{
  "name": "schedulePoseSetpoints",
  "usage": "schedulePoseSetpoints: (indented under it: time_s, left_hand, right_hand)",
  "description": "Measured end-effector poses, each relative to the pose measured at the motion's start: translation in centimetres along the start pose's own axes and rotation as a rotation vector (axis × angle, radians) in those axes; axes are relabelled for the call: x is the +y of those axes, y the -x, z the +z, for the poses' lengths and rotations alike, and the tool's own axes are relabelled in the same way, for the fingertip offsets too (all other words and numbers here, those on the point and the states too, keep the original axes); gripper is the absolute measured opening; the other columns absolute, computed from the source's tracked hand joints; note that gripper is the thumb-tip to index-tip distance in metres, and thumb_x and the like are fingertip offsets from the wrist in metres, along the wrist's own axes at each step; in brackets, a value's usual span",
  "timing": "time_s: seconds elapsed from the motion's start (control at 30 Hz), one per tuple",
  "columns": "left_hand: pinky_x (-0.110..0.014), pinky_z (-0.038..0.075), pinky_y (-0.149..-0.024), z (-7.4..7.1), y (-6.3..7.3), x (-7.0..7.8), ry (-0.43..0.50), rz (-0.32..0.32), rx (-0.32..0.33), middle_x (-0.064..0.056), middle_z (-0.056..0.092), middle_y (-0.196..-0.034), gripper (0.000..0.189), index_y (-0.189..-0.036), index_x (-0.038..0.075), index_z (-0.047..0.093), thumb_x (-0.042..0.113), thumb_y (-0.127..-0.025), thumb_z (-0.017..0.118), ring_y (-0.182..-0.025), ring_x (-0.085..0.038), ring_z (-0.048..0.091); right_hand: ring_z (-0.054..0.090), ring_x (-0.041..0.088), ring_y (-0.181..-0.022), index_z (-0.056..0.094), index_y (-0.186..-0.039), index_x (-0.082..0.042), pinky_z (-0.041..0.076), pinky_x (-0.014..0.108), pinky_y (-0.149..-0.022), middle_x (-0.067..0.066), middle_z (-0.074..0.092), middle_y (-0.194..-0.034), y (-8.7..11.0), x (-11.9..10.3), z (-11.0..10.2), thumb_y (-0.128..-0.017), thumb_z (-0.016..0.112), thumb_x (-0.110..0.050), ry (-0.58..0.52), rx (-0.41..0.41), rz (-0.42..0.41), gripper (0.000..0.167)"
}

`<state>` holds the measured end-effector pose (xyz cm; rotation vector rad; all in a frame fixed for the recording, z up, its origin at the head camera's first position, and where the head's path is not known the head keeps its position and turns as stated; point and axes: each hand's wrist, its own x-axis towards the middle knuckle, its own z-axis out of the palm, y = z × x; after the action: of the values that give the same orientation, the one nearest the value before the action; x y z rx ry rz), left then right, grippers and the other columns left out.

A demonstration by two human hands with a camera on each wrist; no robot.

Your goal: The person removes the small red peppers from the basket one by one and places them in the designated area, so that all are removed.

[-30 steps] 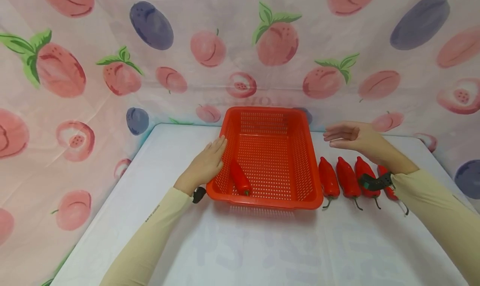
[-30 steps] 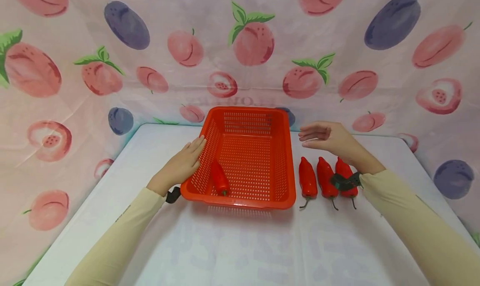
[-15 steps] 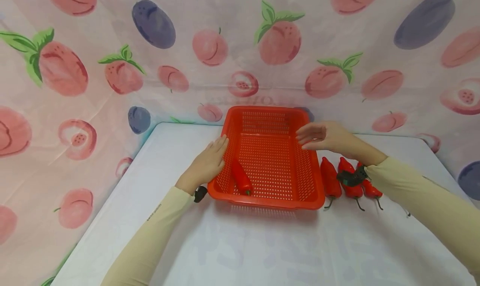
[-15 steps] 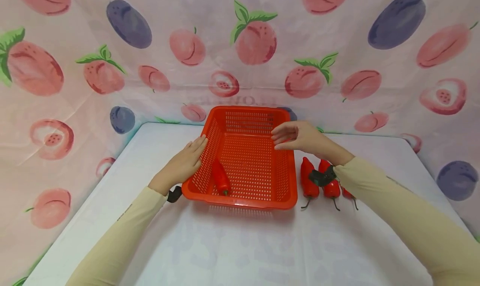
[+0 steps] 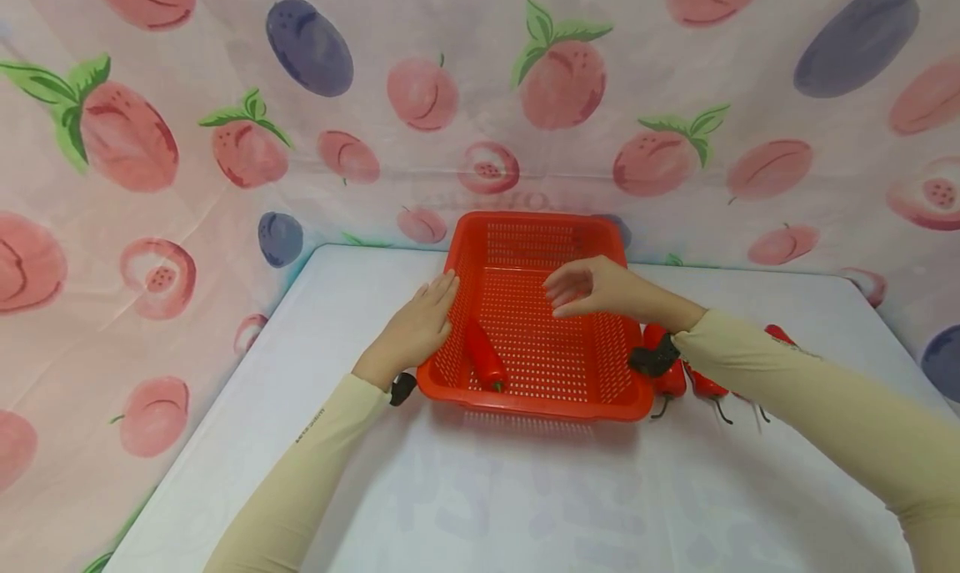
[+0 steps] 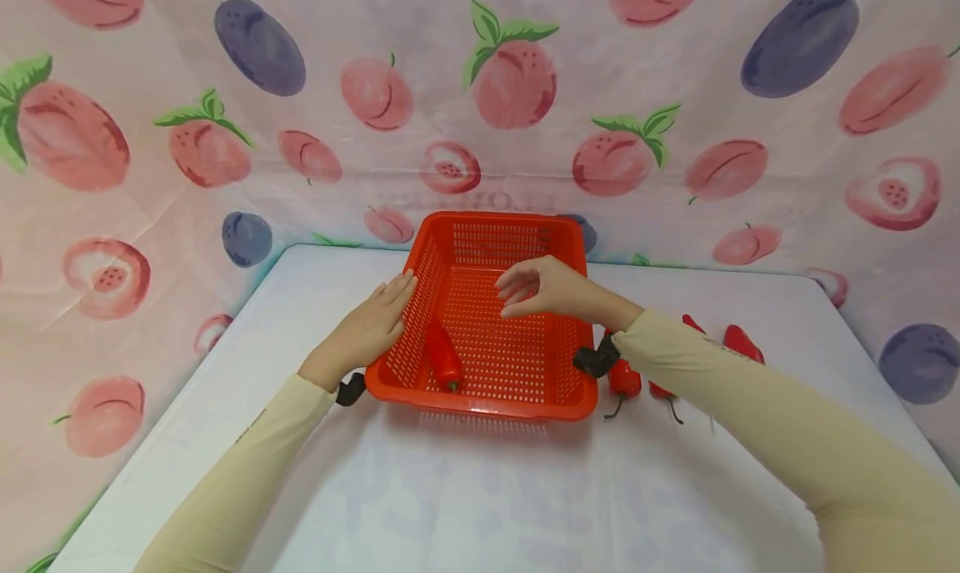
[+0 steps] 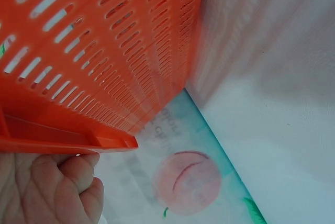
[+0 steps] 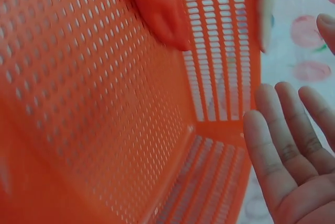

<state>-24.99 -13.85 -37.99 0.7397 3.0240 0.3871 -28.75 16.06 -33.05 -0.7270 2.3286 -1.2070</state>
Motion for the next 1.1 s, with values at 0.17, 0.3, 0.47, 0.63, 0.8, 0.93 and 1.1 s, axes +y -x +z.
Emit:
schedulePoseSetpoints:
  time_s: [0.17, 0.3, 0.47, 0.63, 0.8, 0.93, 1.1]
  left_hand:
    - [-0.041, 0.011, -0.121, -0.1, -0.1, 0.0, -0.015, -0.009, -0.018, -0.014, 0.014, -0.158, 0.059, -0.148, -0.002, 0.017, 0.014, -0.094, 0.036, -0.147, -0.026, 0.012]
    - [-0.04, 0.011, -0.121, -0.1, -0.1, 0.0, -0.022, -0.018, -0.03, -0.013, 0.013, -0.158, 0.06, -0.149, -0.001, 0.017, 0.015, -0.095, 0.036, -0.147, -0.025, 0.011]
    - [-0.042, 0.013, -0.121, -0.1, -0.1, -0.1, -0.027, -0.019, -0.03, -0.013, 0.013, -0.158, 0.059, -0.149, -0.001, 0.017, 0.015, -0.095, 0.035, -0.147, -0.025, 0.012]
    - [-0.042, 0.013, -0.121, -0.1, -0.1, -0.2, -0.028, -0.024, -0.034, -0.013, 0.013, -0.158, 0.059, -0.149, -0.001, 0.017, 0.016, -0.095, 0.035, -0.147, -0.025, 0.011]
    - [-0.042, 0.012, -0.121, -0.1, 0.0, -0.2, -0.026, -0.027, -0.028, -0.014, 0.014, -0.158, 0.059, -0.148, -0.002, 0.018, 0.015, -0.095, 0.036, -0.147, -0.026, 0.012]
    - [-0.042, 0.012, -0.121, 0.0, -0.1, -0.1, -0.019, -0.03, -0.034, -0.013, 0.014, -0.158, 0.059, -0.149, -0.001, 0.018, 0.015, -0.095, 0.036, -0.147, -0.025, 0.012]
    - [-0.042, 0.013, -0.121, 0.1, -0.3, -0.3, -0.035, -0.028, -0.032, -0.012, 0.014, -0.158, 0.059, -0.149, 0.0, 0.018, 0.015, -0.095, 0.036, -0.147, -0.025, 0.012]
  right_hand:
    - [0.066, 0.021, -0.099, 0.06, -0.12, -0.004, 0.056, 0.035, -0.086, 0.014, 0.066, -0.115, -1.1, -0.3, 1.5, -0.079, 0.075, -0.021, 0.028, -0.015, -0.006, 0.046]
    - [0.066, 0.021, -0.1, 0.06, -0.119, -0.004, 0.056, 0.034, -0.086, 0.014, 0.066, -0.114, -2.0, -0.4, 2.4, -0.079, 0.074, -0.019, 0.033, -0.019, -0.011, 0.045]
    - [0.066, 0.023, -0.101, 0.06, -0.119, -0.004, 0.056, 0.035, -0.087, 0.015, 0.065, -0.115, -3.0, -0.3, 3.4, -0.08, 0.074, -0.02, 0.03, -0.02, 0.009, 0.044]
    - [0.066, 0.024, -0.1, 0.061, -0.117, -0.003, 0.056, 0.036, -0.086, 0.02, 0.064, -0.116, -4.4, 0.0, 4.6, -0.08, 0.074, -0.017, 0.026, -0.017, 0.024, 0.042]
    - [0.066, 0.026, -0.101, 0.06, -0.119, 0.001, 0.056, 0.036, -0.086, 0.022, 0.063, -0.118, -5.7, 0.4, 5.7, -0.079, 0.074, -0.015, 0.033, -0.024, 0.011, 0.045]
    - [0.066, 0.025, -0.1, 0.058, -0.121, 0.002, 0.056, 0.035, -0.086, 0.021, 0.064, -0.118, -6.3, 0.7, 6.4, -0.078, 0.075, -0.018, 0.036, -0.027, 0.024, 0.05]
    - [0.066, 0.025, -0.1, 0.059, -0.122, -0.001, 0.056, 0.035, -0.086, 0.016, 0.066, -0.116, -6.7, 0.9, 7.2, -0.08, 0.074, -0.018, 0.039, -0.029, 0.068, 0.048]
